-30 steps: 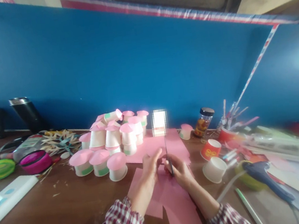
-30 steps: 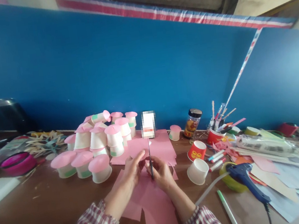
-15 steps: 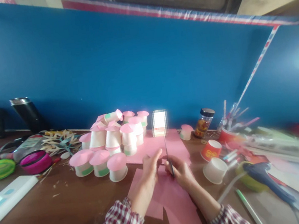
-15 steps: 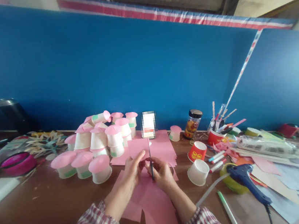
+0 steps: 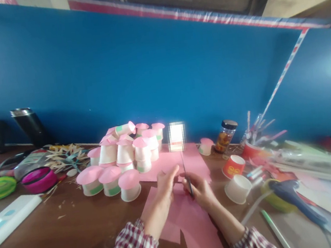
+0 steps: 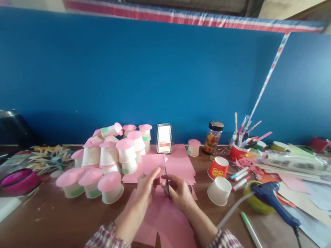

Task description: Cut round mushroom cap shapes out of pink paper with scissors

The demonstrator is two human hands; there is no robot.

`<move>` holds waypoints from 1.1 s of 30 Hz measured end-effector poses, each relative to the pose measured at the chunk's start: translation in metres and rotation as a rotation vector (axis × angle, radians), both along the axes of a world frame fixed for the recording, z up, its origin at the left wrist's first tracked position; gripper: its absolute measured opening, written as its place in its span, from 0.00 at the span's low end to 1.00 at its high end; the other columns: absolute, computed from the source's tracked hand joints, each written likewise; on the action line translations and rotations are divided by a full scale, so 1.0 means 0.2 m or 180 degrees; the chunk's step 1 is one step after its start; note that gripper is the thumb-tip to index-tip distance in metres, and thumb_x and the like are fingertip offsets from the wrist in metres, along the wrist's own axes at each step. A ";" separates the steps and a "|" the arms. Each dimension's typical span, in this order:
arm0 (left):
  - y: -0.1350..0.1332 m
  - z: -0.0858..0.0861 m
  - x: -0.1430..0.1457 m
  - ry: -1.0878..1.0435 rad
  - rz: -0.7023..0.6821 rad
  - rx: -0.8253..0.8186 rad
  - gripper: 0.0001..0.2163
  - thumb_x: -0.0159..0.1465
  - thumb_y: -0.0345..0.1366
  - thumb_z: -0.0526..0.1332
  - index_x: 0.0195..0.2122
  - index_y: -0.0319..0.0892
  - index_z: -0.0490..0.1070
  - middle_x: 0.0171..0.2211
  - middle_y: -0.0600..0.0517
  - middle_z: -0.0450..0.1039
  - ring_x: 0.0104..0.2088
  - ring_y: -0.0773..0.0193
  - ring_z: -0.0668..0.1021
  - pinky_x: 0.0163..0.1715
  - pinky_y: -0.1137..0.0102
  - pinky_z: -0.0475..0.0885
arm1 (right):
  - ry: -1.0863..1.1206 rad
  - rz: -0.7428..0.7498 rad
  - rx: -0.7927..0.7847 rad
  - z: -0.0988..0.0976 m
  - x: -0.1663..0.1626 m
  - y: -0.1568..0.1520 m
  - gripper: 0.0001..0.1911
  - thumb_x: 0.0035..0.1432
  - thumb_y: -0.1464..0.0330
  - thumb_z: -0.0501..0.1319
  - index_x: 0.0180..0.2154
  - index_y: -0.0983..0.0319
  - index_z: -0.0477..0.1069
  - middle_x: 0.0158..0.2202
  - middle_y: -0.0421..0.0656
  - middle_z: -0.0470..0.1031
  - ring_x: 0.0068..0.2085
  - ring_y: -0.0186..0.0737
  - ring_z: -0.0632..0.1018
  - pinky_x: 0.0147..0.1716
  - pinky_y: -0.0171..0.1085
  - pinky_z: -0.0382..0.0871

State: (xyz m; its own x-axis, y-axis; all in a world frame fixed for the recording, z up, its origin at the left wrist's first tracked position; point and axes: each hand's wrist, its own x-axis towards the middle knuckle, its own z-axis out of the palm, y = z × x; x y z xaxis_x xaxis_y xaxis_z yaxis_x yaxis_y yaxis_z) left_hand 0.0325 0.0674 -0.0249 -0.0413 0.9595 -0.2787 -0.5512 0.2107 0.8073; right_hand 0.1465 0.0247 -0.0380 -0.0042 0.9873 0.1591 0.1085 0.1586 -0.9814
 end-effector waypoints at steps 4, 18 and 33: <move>-0.01 0.03 0.00 0.0169 -0.0015 0.0101 0.14 0.44 0.37 0.70 0.24 0.37 0.66 0.17 0.55 0.67 0.19 0.68 0.71 0.18 0.73 0.66 | 0.0012 -0.0014 0.0065 0.00 0.00 0.00 0.22 0.52 0.58 0.63 0.43 0.67 0.70 0.19 0.38 0.66 0.20 0.30 0.65 0.16 0.30 0.57; -0.02 0.04 0.01 0.0107 -0.0072 0.0096 0.13 0.43 0.36 0.70 0.21 0.38 0.65 0.15 0.56 0.65 0.17 0.69 0.69 0.19 0.73 0.67 | 0.0123 -0.0057 -0.0011 0.01 0.01 -0.01 0.22 0.51 0.57 0.63 0.41 0.67 0.70 0.19 0.36 0.64 0.20 0.30 0.64 0.18 0.30 0.57; -0.03 0.06 0.01 0.0107 -0.0018 0.0063 0.13 0.45 0.35 0.69 0.22 0.40 0.64 0.17 0.56 0.64 0.19 0.68 0.69 0.20 0.72 0.66 | 0.0045 -0.0104 -0.0028 0.04 0.01 -0.02 0.21 0.51 0.57 0.63 0.40 0.67 0.72 0.18 0.36 0.64 0.19 0.31 0.64 0.18 0.31 0.57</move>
